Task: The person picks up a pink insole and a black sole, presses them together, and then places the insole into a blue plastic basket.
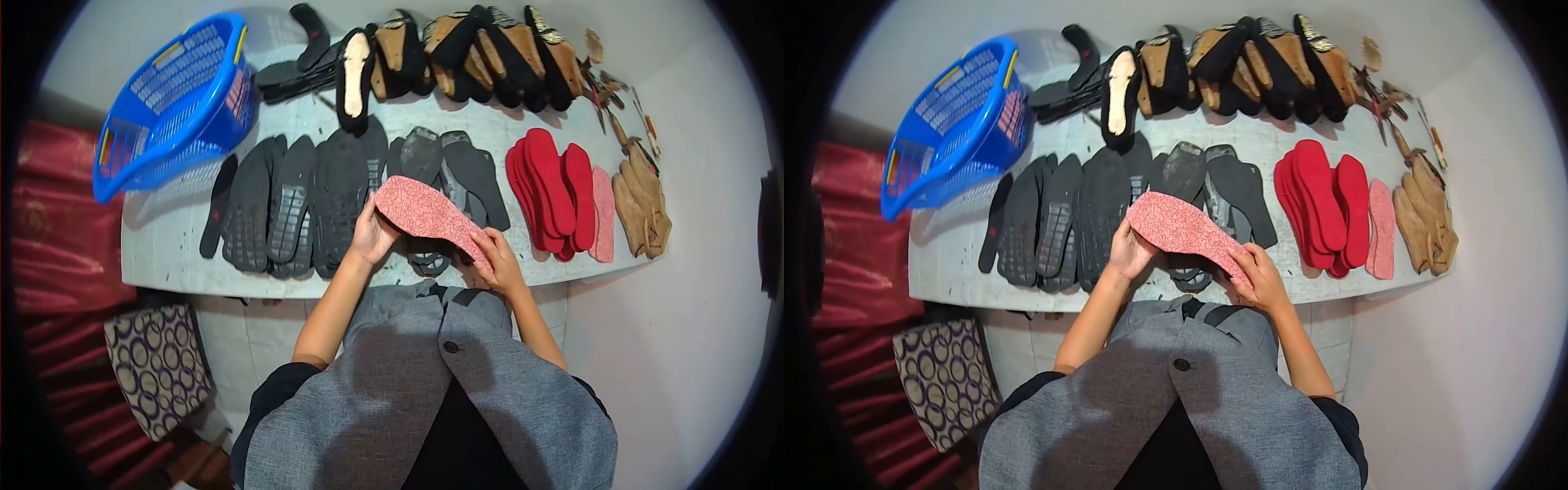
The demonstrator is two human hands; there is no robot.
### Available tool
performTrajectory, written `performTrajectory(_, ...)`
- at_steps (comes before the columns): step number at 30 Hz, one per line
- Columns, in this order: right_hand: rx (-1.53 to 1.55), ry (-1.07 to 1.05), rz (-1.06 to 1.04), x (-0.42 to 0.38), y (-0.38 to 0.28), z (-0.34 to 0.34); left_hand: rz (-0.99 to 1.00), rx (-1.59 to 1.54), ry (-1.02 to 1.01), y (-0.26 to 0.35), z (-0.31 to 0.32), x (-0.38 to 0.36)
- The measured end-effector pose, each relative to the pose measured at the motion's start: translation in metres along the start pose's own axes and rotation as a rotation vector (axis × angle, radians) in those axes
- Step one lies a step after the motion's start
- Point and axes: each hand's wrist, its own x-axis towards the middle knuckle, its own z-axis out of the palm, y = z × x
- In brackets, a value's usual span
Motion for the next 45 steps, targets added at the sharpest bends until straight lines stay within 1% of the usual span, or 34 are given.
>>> performTrajectory(2, -0.055, -0.043, -0.046, -0.001, 0.008, -0.004, -0.018, 0.117, 0.052, 0.010, -0.011, -0.006)
performTrajectory(5, -0.167, -0.024, -0.123, -0.003, 0.025, -0.008, -0.050, 0.223, 0.112, 0.025, 0.003, -0.016)
performTrajectory(8, -0.204, -0.038, -0.122, -0.001, 0.033, -0.011, -0.060, 0.353, 0.153, 0.034, 0.008, -0.017)
performTrajectory(11, -0.222, -0.073, -0.126, 0.002, 0.039, -0.008, -0.072, 0.359, 0.119, 0.036, 0.009, -0.013)
performTrajectory(15, -0.193, -0.105, -0.127, 0.006, 0.038, -0.001, -0.052, 0.414, 0.184, 0.035, 0.016, -0.013)
performTrajectory(18, -0.170, -0.116, -0.137, 0.009, 0.036, 0.003, -0.056, 0.428, 0.139, 0.036, 0.015, -0.013)
performTrajectory(33, -0.229, -0.112, -0.156, 0.015, 0.032, 0.007, -0.042, 0.398, 0.269, 0.034, 0.010, -0.010)
performTrajectory(39, -0.243, -0.120, -0.152, 0.015, 0.031, 0.008, -0.025, 0.369, 0.258, 0.033, 0.002, -0.008)
performTrajectory(45, -0.245, -0.127, -0.134, 0.013, 0.026, 0.011, -0.027, 0.483, 0.185, 0.032, 0.003, -0.007)
